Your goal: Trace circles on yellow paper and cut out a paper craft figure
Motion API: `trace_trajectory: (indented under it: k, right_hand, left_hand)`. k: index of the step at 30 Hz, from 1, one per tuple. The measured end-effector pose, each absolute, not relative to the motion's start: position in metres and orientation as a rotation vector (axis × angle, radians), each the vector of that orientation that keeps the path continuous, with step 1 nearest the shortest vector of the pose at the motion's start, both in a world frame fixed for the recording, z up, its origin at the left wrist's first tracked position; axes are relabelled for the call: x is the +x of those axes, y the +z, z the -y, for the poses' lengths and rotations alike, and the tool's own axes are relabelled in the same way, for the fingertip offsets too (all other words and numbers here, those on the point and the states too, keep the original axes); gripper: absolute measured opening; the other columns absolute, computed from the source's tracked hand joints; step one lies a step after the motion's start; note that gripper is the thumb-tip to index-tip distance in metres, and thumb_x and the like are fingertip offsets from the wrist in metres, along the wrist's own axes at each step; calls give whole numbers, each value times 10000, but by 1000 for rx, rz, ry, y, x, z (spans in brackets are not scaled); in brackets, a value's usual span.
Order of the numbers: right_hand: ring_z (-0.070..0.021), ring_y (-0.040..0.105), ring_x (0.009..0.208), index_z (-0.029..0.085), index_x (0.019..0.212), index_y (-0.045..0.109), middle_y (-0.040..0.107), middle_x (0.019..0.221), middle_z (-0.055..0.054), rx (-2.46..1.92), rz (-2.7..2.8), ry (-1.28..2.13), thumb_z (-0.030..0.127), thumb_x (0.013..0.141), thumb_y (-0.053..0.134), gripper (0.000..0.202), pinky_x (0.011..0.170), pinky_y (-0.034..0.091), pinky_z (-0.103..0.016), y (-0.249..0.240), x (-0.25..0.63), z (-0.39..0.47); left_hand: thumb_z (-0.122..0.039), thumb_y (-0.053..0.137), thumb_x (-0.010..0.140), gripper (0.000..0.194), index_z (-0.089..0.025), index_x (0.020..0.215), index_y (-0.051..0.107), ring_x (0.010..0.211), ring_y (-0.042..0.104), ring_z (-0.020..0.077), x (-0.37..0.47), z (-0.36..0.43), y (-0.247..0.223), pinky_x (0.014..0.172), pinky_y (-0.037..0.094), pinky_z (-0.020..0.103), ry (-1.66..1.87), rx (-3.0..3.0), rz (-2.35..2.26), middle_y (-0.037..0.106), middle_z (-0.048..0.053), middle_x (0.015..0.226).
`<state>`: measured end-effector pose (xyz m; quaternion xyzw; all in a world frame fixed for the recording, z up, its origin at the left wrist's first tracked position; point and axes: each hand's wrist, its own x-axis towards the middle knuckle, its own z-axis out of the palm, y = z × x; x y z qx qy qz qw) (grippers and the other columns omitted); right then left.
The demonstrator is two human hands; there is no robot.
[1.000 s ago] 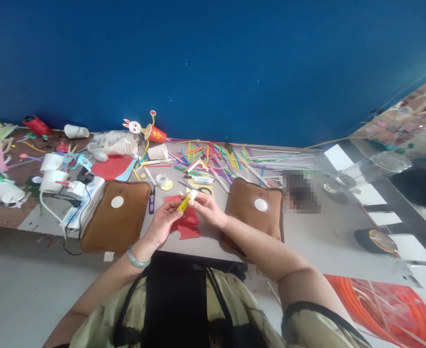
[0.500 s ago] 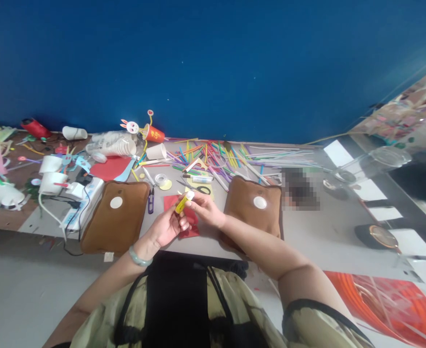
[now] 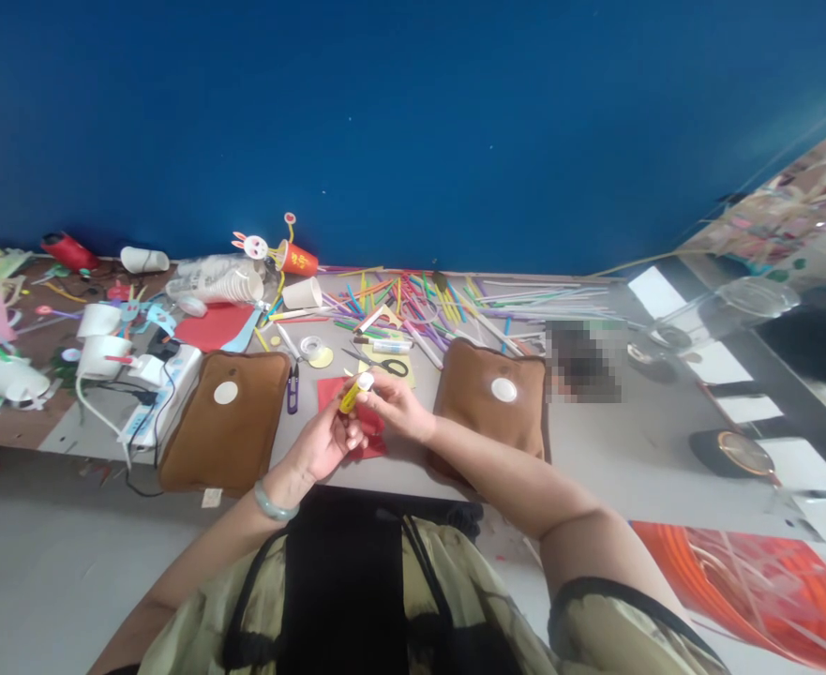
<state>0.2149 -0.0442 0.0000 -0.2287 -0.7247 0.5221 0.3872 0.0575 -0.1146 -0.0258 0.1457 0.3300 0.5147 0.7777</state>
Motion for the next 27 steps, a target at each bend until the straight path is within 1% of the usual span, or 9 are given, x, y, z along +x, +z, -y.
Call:
trace_trajectory:
  k: [2, 4, 7, 9, 14, 19, 21, 25, 27]
  right_hand:
    - [-219, 636, 878, 170, 970, 735, 717, 903, -84, -577, 1884, 1249, 590, 944, 568, 452, 856, 516, -368, 0, 215, 44]
    - [-214, 630, 865, 167, 954, 735, 714, 896, -84, -579, 1897, 1206, 583, 952, 559, 452, 852, 510, -365, -1, 216, 44]
    - [-220, 634, 874, 177, 983, 728, 700, 878, -75, -600, 1886, 1190, 595, 952, 548, 456, 838, 516, -369, -2, 215, 44]
    - [-225, 636, 897, 182, 1019, 719, 693, 888, -72, -613, 1882, 1195, 606, 948, 546, 464, 839, 520, -372, -3, 215, 43]
    - [-213, 616, 862, 160, 992, 713, 675, 901, -83, -588, 1913, 1170, 596, 949, 554, 466, 829, 507, -366, -4, 215, 43]
    - [-224, 611, 893, 163, 964, 709, 680, 918, -95, -554, 1929, 1178, 577, 958, 549, 443, 859, 501, -379, -4, 214, 45]
    - [-228, 615, 906, 176, 966, 713, 693, 938, -97, -562, 1930, 1195, 578, 955, 554, 432, 871, 501, -384, -3, 215, 45]
    - [-234, 625, 917, 184, 951, 721, 706, 948, -98, -575, 1915, 1227, 575, 950, 565, 421, 879, 497, -387, -1, 215, 46]
    - [-230, 623, 896, 182, 937, 720, 702, 918, -93, -575, 1909, 1234, 587, 944, 567, 433, 873, 497, -384, -1, 214, 46]
  left_hand:
    - [-466, 663, 907, 314, -155, 863, 662, 436, 484, 99, 57, 115, -27, 539, 480, 268, 1091, 295, -717, 535, -32, 526]
    - [-446, 661, 910, 297, -150, 894, 671, 477, 524, 108, 57, 115, -25, 560, 494, 274, 1119, 277, -706, 595, -6, 589]
    - [-341, 696, 890, 211, -144, 964, 682, 546, 561, 104, 56, 116, -21, 614, 515, 268, 1179, 280, -690, 643, 8, 685]
    - [-291, 718, 873, 178, -141, 963, 683, 541, 547, 93, 56, 116, -18, 618, 512, 256, 1195, 299, -703, 625, -8, 663]
    - [-379, 708, 884, 246, -145, 833, 651, 460, 502, 85, 56, 117, -19, 560, 488, 250, 1119, 317, -727, 568, -28, 554]
    - [-458, 670, 902, 292, -171, 860, 639, 351, 416, 79, 56, 116, -24, 477, 437, 237, 1057, 290, -770, 486, -70, 447]
    - [-473, 661, 904, 307, -168, 877, 641, 363, 437, 86, 56, 116, -23, 485, 446, 242, 1061, 285, -784, 502, -63, 459]
    - [-408, 699, 877, 258, -156, 892, 644, 455, 528, 104, 55, 116, -19, 541, 486, 258, 1101, 269, -760, 604, -16, 578]
    - [-350, 709, 864, 208, -153, 882, 644, 466, 534, 103, 55, 115, -18, 538, 484, 252, 1101, 273, -785, 604, -13, 587]
